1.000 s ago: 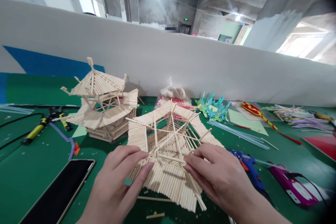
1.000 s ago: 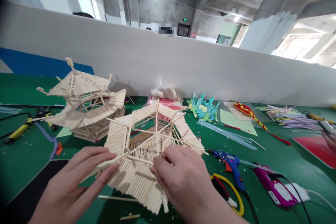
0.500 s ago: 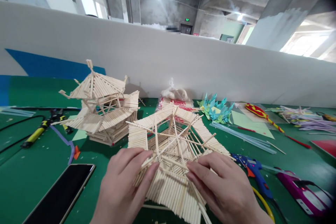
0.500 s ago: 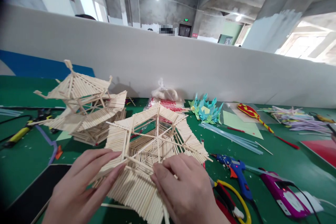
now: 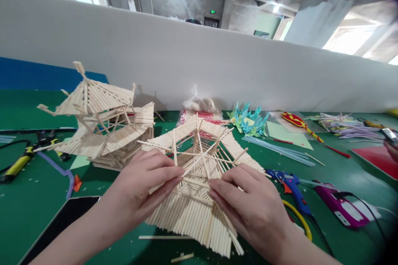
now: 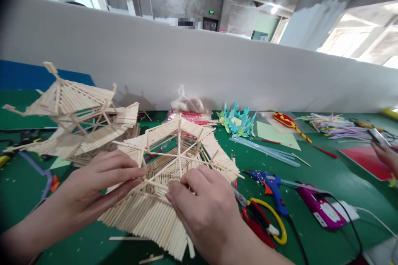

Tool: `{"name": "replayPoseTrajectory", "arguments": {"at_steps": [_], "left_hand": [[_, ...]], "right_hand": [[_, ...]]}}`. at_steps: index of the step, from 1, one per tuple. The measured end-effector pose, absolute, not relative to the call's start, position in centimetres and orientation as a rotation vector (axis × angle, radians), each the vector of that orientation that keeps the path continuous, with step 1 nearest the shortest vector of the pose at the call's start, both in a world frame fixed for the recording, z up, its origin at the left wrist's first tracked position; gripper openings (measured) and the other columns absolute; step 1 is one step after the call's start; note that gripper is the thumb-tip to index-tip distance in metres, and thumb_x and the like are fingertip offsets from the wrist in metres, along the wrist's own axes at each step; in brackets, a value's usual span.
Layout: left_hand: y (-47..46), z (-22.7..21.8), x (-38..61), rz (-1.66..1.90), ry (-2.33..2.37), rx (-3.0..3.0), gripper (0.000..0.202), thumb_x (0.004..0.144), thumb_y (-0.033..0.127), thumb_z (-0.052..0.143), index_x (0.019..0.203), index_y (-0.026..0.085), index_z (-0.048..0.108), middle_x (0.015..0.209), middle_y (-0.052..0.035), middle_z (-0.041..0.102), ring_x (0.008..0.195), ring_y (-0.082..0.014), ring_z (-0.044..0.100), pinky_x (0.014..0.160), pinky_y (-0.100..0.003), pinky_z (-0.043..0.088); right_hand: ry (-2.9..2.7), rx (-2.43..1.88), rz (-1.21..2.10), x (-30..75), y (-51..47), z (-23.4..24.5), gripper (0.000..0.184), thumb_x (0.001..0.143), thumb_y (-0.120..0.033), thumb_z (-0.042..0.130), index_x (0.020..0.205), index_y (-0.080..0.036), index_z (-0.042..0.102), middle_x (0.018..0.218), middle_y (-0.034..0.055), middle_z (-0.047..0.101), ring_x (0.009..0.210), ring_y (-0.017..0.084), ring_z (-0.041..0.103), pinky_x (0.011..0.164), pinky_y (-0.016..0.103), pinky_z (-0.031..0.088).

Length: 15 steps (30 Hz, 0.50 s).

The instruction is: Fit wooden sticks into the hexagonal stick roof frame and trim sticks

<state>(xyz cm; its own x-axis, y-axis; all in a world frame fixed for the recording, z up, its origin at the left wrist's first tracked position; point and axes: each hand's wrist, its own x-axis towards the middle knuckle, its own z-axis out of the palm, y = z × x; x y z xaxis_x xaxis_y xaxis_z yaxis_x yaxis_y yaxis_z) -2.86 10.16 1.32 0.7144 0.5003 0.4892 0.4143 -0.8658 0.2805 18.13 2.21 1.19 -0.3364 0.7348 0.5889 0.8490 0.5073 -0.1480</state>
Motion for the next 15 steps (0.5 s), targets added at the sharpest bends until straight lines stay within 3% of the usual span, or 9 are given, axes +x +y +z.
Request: {"name": "replayPoseTrajectory", "arguments": {"at_steps": [15], "left_hand": [[10.56, 1.27, -3.16, 0.854, 0.721, 2.673, 0.015, 0.084, 0.019, 0.052, 0.092, 0.022, 0.064, 0.071, -0.001, 0.065, 0.068, -0.0156, 0.058, 0.057, -0.027, 0.047]], "right_hand": [[-2.177, -1.3, -0.192, 18.11, 2.19, 1.14, 0.018, 0.087, -0.017, 0.047, 0.081, -0.016, 0.064, 0.069, 0.0025, 0.059, 0.063, 0.014, 0.047, 0.055, 0.028, 0.035]]}}
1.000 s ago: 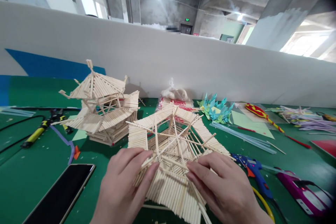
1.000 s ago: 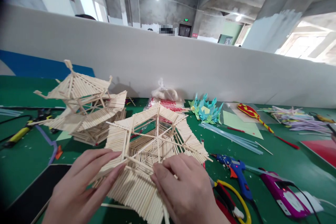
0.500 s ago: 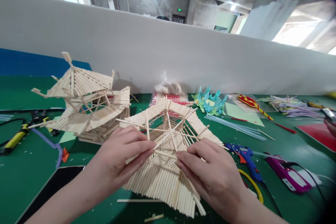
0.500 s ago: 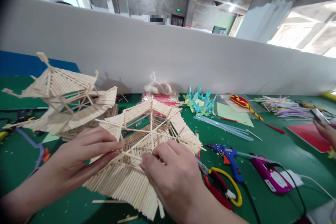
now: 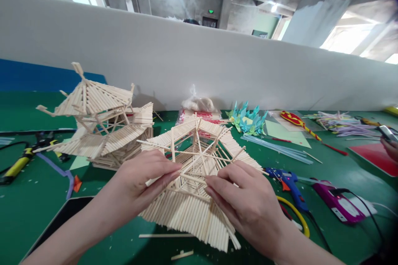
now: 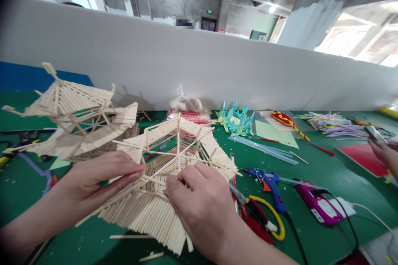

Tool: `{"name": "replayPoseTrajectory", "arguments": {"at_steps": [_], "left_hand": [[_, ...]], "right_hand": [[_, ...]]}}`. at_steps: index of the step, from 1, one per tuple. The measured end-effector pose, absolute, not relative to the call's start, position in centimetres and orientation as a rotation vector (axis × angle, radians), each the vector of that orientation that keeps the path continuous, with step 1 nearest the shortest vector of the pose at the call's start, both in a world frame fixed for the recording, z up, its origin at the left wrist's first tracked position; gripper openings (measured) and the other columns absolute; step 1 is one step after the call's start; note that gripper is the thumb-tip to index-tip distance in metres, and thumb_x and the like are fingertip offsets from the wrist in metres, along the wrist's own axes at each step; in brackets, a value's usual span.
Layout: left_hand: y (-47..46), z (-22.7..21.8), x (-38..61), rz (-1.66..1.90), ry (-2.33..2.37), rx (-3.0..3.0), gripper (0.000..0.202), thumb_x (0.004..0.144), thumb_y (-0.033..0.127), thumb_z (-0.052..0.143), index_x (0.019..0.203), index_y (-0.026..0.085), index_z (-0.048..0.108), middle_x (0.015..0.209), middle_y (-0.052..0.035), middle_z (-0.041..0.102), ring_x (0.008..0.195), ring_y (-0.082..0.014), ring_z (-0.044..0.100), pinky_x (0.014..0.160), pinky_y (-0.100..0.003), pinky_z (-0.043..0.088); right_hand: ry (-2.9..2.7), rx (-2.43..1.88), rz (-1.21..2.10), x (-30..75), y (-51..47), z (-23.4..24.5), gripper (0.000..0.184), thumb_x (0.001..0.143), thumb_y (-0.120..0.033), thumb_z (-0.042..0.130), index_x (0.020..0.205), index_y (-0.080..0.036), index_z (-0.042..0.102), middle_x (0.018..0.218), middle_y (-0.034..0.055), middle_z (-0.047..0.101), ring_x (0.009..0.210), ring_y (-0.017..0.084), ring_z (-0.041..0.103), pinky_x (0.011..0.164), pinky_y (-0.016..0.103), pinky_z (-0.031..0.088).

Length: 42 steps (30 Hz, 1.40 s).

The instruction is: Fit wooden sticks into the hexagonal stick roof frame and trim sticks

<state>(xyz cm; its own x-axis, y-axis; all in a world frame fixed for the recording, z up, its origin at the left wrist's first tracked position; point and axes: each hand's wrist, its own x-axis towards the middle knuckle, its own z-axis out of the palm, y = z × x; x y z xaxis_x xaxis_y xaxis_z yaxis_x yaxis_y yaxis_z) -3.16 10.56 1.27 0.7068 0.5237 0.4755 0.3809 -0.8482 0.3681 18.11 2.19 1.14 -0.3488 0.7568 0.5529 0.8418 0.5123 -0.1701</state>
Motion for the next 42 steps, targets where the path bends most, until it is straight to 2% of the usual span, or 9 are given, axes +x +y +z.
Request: {"name": "replayPoseTrajectory", "arguments": {"at_steps": [14, 22, 32, 42], "left_hand": [[10.8, 1.0, -3.4, 0.84, 0.747, 2.583, 0.016, 0.083, 0.019, 0.052, 0.093, 0.024, 0.064, 0.076, -0.0014, 0.067, 0.071, -0.0157, 0.059, 0.062, -0.029, 0.049], [10.8, 1.4, -3.2, 0.863, 0.664, 2.58, 0.017, 0.084, 0.015, 0.051, 0.091, 0.023, 0.064, 0.074, -0.0006, 0.066, 0.071, -0.015, 0.057, 0.061, -0.028, 0.048], [11.0, 0.8, -3.7, 0.803, 0.685, 2.556, 0.015, 0.082, 0.014, 0.054, 0.093, 0.021, 0.062, 0.078, -0.0003, 0.064, 0.077, -0.0147, 0.055, 0.066, -0.027, 0.045], [11.2, 1.0, -3.6, 0.72, 0.673, 2.586, 0.015, 0.084, 0.015, 0.051, 0.092, 0.021, 0.061, 0.076, -0.0004, 0.062, 0.075, -0.0146, 0.052, 0.067, -0.028, 0.043]], "right_hand": [[-2.179, -1.282, -0.202, 17.9, 2.2, 1.3, 0.023, 0.089, -0.018, 0.042, 0.081, -0.015, 0.063, 0.07, 0.0031, 0.059, 0.063, 0.015, 0.047, 0.056, 0.028, 0.034], [-2.131, -1.275, -0.198, 17.8, 2.1, 1.1, 0.022, 0.087, -0.016, 0.044, 0.078, -0.016, 0.064, 0.067, 0.0031, 0.058, 0.061, 0.015, 0.047, 0.055, 0.027, 0.035], [-2.104, -1.229, -0.185, 18.2, 2.1, 0.2, 0.017, 0.086, -0.018, 0.047, 0.086, -0.016, 0.064, 0.069, 0.0034, 0.059, 0.063, 0.015, 0.048, 0.055, 0.027, 0.037], [-2.075, -1.141, -0.201, 17.9, 2.4, 0.1, 0.015, 0.082, -0.013, 0.051, 0.084, -0.013, 0.066, 0.066, 0.0056, 0.06, 0.06, 0.015, 0.049, 0.051, 0.028, 0.04]]}}
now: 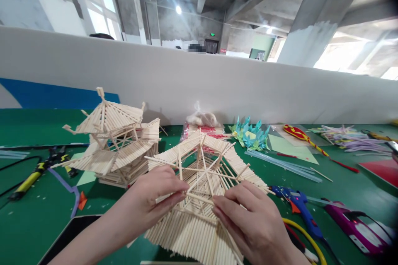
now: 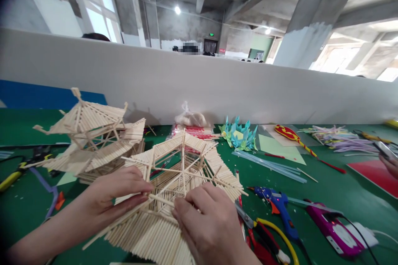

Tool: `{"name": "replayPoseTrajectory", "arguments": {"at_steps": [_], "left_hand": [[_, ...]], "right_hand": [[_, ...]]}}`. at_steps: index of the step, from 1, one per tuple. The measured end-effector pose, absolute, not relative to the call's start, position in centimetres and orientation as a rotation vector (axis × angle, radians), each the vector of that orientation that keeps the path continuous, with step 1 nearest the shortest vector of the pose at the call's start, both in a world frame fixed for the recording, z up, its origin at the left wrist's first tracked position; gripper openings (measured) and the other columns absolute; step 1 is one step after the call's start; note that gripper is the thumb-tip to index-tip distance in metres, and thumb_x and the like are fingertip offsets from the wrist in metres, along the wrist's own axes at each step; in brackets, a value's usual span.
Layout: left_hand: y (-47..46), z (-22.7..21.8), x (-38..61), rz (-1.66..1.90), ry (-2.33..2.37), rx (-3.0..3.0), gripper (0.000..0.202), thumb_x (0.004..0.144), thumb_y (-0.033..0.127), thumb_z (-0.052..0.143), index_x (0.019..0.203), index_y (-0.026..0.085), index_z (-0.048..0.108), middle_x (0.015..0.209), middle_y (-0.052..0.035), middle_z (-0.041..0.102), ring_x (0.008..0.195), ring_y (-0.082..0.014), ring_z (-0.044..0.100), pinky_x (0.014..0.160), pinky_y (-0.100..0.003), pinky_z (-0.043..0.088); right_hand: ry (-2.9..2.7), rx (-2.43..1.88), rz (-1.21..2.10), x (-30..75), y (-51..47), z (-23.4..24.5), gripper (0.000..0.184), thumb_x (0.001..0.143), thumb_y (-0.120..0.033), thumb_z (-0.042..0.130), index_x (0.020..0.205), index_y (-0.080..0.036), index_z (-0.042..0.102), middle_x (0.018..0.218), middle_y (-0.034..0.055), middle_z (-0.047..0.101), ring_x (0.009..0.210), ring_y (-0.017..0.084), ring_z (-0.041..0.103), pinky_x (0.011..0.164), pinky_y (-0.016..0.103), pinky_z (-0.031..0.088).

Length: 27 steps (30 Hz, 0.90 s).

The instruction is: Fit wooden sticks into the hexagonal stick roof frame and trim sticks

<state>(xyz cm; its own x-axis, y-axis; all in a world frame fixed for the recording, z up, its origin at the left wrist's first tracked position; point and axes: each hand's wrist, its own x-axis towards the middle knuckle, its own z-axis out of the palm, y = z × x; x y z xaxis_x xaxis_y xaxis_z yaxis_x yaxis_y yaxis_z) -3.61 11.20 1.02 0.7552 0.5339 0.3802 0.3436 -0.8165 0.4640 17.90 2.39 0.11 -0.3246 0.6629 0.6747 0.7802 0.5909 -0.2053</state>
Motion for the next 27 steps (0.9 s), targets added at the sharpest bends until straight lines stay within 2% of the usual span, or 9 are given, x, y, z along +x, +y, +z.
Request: {"name": "replayPoseTrajectory", "arguments": {"at_steps": [11, 17, 20, 24, 27], "left_hand": [[11.0, 1.6, -3.6, 0.618, 0.686, 2.592, 0.018, 0.087, 0.017, 0.045, 0.091, 0.02, 0.062, 0.073, -0.0015, 0.057, 0.072, -0.0147, 0.051, 0.064, -0.026, 0.04], [10.8, 2.2, -3.3, 0.609, 0.724, 2.733, 0.02, 0.088, 0.018, 0.043, 0.088, 0.022, 0.063, 0.068, 0.0001, 0.046, 0.066, -0.0146, 0.044, 0.057, -0.026, 0.033], [10.8, 2.5, -2.9, 0.495, 0.731, 2.783, 0.021, 0.088, 0.02, 0.043, 0.086, 0.022, 0.064, 0.069, -0.0005, 0.046, 0.067, -0.0154, 0.044, 0.057, -0.027, 0.032], [10.9, 2.6, -2.7, 0.517, 0.684, 2.765, 0.023, 0.088, 0.017, 0.042, 0.081, 0.017, 0.064, 0.066, -0.0005, 0.046, 0.065, -0.0145, 0.045, 0.057, -0.026, 0.033], [10.9, 2.4, -2.7, 0.558, 0.658, 2.714, 0.022, 0.087, 0.014, 0.043, 0.082, 0.016, 0.064, 0.067, -0.001, 0.047, 0.066, -0.0138, 0.047, 0.056, -0.024, 0.035]], "right_hand": [[-2.076, -1.127, -0.191, 18.0, 2.5, -0.1, 0.014, 0.082, -0.012, 0.052, 0.086, -0.013, 0.066, 0.067, 0.0057, 0.061, 0.061, 0.016, 0.05, 0.052, 0.027, 0.041], [-2.08, -1.171, -0.155, 18.1, 2.3, -0.1, 0.015, 0.083, -0.014, 0.051, 0.087, -0.014, 0.065, 0.069, 0.0052, 0.06, 0.062, 0.016, 0.049, 0.052, 0.028, 0.041], [-2.077, -1.178, -0.147, 18.1, 2.3, -0.1, 0.014, 0.083, -0.015, 0.051, 0.088, -0.015, 0.065, 0.07, 0.0047, 0.06, 0.062, 0.015, 0.048, 0.052, 0.028, 0.041], [-2.065, -1.174, -0.149, 18.1, 2.3, 0.0, 0.013, 0.083, -0.016, 0.052, 0.089, -0.015, 0.064, 0.07, 0.0044, 0.06, 0.062, 0.015, 0.049, 0.053, 0.029, 0.042], [-2.019, -1.182, -0.168, 18.7, 2.1, -0.1, 0.018, 0.081, -0.017, 0.056, 0.098, -0.015, 0.062, 0.078, 0.0062, 0.06, 0.069, 0.017, 0.051, 0.058, 0.031, 0.045]]}}
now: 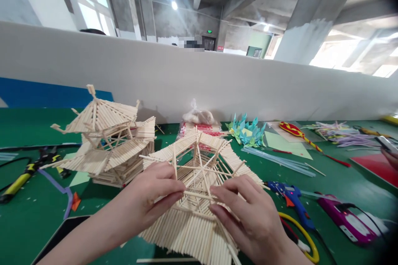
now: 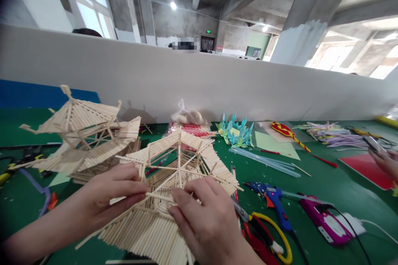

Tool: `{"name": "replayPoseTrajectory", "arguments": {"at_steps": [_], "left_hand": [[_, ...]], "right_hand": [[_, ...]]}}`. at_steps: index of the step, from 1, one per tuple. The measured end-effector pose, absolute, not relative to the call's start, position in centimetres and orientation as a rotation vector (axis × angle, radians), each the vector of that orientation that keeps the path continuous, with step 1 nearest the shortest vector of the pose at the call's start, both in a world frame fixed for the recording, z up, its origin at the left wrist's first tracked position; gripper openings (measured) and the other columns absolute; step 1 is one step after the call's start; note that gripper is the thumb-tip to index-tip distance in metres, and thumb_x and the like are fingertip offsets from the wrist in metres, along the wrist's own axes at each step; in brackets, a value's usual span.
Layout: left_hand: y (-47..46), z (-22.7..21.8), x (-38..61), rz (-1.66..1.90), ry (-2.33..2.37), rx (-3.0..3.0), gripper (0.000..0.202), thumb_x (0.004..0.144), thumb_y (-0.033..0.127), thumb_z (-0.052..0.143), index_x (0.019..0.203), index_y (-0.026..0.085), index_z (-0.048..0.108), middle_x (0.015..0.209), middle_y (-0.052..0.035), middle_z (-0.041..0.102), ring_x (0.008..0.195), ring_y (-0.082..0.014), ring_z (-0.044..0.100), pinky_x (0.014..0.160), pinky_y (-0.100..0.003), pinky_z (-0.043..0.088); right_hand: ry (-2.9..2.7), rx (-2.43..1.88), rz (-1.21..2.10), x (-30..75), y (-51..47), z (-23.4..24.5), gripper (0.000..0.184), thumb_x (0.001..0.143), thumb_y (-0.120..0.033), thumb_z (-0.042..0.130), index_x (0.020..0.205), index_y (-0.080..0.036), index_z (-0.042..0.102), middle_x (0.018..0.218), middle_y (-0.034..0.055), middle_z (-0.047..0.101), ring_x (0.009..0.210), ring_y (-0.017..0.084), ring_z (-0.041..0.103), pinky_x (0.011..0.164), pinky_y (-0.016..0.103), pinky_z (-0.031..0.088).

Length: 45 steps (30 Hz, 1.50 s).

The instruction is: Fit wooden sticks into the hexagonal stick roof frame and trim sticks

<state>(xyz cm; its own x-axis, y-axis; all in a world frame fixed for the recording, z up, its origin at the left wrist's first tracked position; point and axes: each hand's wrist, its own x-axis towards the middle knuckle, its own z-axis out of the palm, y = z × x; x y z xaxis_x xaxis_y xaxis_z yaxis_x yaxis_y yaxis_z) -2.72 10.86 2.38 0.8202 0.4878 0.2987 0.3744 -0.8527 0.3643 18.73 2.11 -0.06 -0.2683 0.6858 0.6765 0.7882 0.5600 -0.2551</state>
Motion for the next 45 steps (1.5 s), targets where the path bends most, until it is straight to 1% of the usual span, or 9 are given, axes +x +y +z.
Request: {"name": "replayPoseTrajectory", "arguments": {"at_steps": [2, 5, 10, 14, 21, 32, 38, 41, 45], "left_hand": [[10.9, 2.3, -2.8, 0.575, 0.659, 2.69, 0.021, 0.087, 0.013, 0.043, 0.084, 0.016, 0.064, 0.068, -0.0014, 0.048, 0.065, -0.0133, 0.047, 0.055, -0.023, 0.036], [11.0, 2.3, -2.8, 0.598, 0.627, 2.686, 0.021, 0.086, 0.012, 0.044, 0.085, 0.015, 0.065, 0.066, -0.0013, 0.048, 0.063, -0.0128, 0.048, 0.054, -0.023, 0.037], [11.1, 2.2, -2.8, 0.658, 0.58, 2.67, 0.02, 0.086, 0.013, 0.045, 0.084, 0.015, 0.065, 0.066, -0.0013, 0.05, 0.062, -0.0127, 0.049, 0.054, -0.023, 0.038], [11.2, 2.0, -2.8, 0.668, 0.581, 2.69, 0.021, 0.086, 0.014, 0.044, 0.084, 0.016, 0.065, 0.064, -0.0009, 0.049, 0.06, -0.0126, 0.048, 0.053, -0.023, 0.037], [11.3, 1.7, -3.3, 0.683, 0.609, 2.64, 0.021, 0.087, 0.014, 0.042, 0.084, 0.017, 0.063, 0.066, -0.0005, 0.049, 0.062, -0.0122, 0.049, 0.054, -0.022, 0.037], [11.1, 1.5, -3.5, 0.663, 0.626, 2.58, 0.019, 0.087, 0.015, 0.044, 0.087, 0.019, 0.062, 0.069, -0.0003, 0.05, 0.065, -0.0119, 0.049, 0.056, -0.022, 0.039], [10.9, 1.8, -3.5, 0.635, 0.658, 2.549, 0.02, 0.087, 0.015, 0.042, 0.086, 0.018, 0.062, 0.07, -0.0002, 0.048, 0.066, -0.012, 0.048, 0.057, -0.022, 0.038], [10.8, 2.0, -3.3, 0.664, 0.65, 2.563, 0.02, 0.087, 0.015, 0.042, 0.084, 0.018, 0.062, 0.068, 0.0003, 0.047, 0.064, -0.012, 0.047, 0.056, -0.023, 0.037], [10.8, 1.9, -3.3, 0.63, 0.681, 2.559, 0.02, 0.087, 0.015, 0.042, 0.083, 0.017, 0.062, 0.068, 0.0, 0.047, 0.064, -0.0123, 0.048, 0.056, -0.023, 0.038]], "right_hand": [[-1.967, -1.208, -0.172, 19.4, 1.9, -0.3, 0.028, 0.079, -0.019, 0.059, 0.107, -0.014, 0.058, 0.087, 0.0081, 0.058, 0.078, 0.019, 0.052, 0.063, 0.033, 0.047], [-1.91, -1.276, -0.043, 20.4, 1.6, -0.7, 0.036, 0.077, -0.021, 0.062, 0.112, -0.015, 0.055, 0.096, 0.0087, 0.057, 0.087, 0.019, 0.053, 0.071, 0.034, 0.049], [-1.873, -1.306, 0.125, 21.0, 1.5, -0.7, 0.03, 0.077, -0.018, 0.06, 0.107, -0.016, 0.059, 0.093, 0.0077, 0.058, 0.084, 0.018, 0.056, 0.07, 0.032, 0.049], [-1.862, -1.284, 0.214, 20.6, 1.7, -0.2, 0.023, 0.079, -0.021, 0.058, 0.101, -0.016, 0.063, 0.086, 0.0072, 0.06, 0.079, 0.018, 0.057, 0.066, 0.032, 0.05], [-1.857, -1.245, 0.395, 20.3, 2.1, 0.1, 0.02, 0.084, -0.017, 0.051, 0.096, -0.014, 0.066, 0.083, 0.007, 0.061, 0.077, 0.015, 0.057, 0.066, 0.028, 0.048], [-1.806, -1.298, 0.355, 19.6, 2.0, -0.5, 0.018, 0.082, -0.015, 0.051, 0.089, -0.014, 0.067, 0.073, 0.0041, 0.062, 0.067, 0.013, 0.057, 0.057, 0.025, 0.046], [-1.761, -1.363, 0.3, 19.3, 1.7, -0.8, 0.012, 0.082, -0.018, 0.054, 0.082, -0.018, 0.066, 0.071, 0.0004, 0.065, 0.064, 0.012, 0.058, 0.059, 0.025, 0.047], [-1.739, -1.355, 0.257, 19.1, 1.6, -0.8, 0.012, 0.081, -0.019, 0.054, 0.082, -0.018, 0.066, 0.072, 0.0014, 0.066, 0.066, 0.013, 0.059, 0.058, 0.026, 0.048], [-1.752, -1.331, 0.181, 19.0, 1.5, -0.8, 0.013, 0.079, -0.015, 0.054, 0.083, -0.015, 0.067, 0.072, 0.0043, 0.066, 0.065, 0.013, 0.059, 0.056, 0.026, 0.048]]}}
